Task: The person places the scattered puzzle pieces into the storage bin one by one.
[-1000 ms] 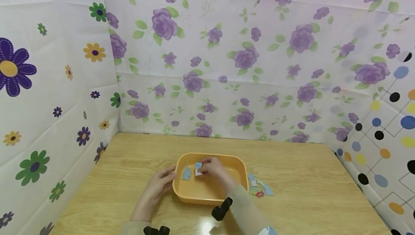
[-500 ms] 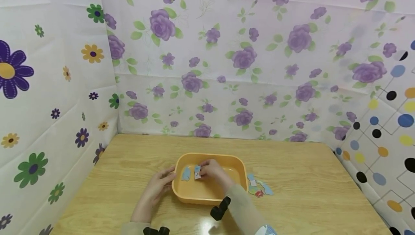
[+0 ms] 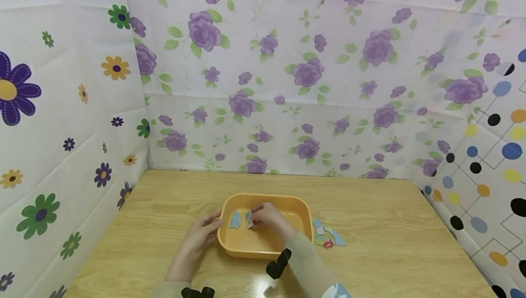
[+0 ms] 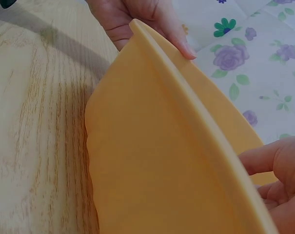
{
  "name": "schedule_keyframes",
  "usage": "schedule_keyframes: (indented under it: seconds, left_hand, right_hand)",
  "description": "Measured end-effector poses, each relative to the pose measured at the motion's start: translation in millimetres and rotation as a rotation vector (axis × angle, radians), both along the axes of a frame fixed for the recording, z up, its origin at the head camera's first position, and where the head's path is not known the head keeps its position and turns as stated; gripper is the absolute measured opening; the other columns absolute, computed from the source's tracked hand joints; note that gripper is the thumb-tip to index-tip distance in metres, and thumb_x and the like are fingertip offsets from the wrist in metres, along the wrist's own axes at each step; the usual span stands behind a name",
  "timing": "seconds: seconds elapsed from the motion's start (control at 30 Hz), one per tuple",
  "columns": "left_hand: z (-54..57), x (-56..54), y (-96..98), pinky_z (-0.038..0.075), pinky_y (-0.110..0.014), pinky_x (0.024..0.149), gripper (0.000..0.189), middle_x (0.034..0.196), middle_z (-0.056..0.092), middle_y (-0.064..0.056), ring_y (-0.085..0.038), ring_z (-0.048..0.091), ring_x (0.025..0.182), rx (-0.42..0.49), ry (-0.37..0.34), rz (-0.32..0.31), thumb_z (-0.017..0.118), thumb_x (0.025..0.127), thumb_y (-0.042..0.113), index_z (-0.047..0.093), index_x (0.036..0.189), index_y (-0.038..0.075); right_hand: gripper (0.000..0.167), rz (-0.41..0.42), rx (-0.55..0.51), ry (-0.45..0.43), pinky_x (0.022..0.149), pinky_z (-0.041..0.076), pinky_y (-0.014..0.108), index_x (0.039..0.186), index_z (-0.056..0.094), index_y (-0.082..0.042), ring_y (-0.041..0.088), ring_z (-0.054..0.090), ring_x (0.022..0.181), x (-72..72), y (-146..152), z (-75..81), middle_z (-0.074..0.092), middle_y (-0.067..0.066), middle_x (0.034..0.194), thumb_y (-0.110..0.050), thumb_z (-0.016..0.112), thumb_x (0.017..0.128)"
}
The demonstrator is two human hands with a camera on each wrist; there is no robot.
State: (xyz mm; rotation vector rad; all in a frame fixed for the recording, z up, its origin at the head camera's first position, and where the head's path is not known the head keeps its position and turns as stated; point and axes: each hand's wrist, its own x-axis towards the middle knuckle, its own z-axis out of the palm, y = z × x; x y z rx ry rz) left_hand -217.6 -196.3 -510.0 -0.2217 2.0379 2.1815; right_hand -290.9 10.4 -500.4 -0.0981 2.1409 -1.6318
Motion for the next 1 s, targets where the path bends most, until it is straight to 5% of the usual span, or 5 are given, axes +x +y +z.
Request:
schedule_keyframes:
  seconds: [0.57,1.0]
  left_hand:
    - [3.5,0.1,1.5,0.053,-0.023,0.070,0.049,0.118,0.061,-0.018,-0.016,0.063,0.088,-0.014,0.019,-0.023,0.056,0.099,0.010,0.043,0.143,-0.005]
    - [0.5,1.1,0.5,0.053,-0.024,0.071,0.048,0.120,0.060,-0.019,-0.019,0.062,0.093,-0.006,0.014,-0.007,0.056,0.099,0.010,0.043,0.142,-0.006]
  right_hand:
    - [0.041,-0.033,0.099,0.056,0.082,0.058,0.041,0.125,0.053,0.018,0.036,0.068,0.097,9.1,8.5,21.3,0.066,0.028,0.111,-0.003,0.059,0.090]
    - [0.032,0.011,0.150,0.325,0.095,0.050,0.049,0.125,0.058,0.005,0.037,0.059,0.115,16.6,45.4,53.5,0.064,0.020,0.122,-0.009,0.056,0.097]
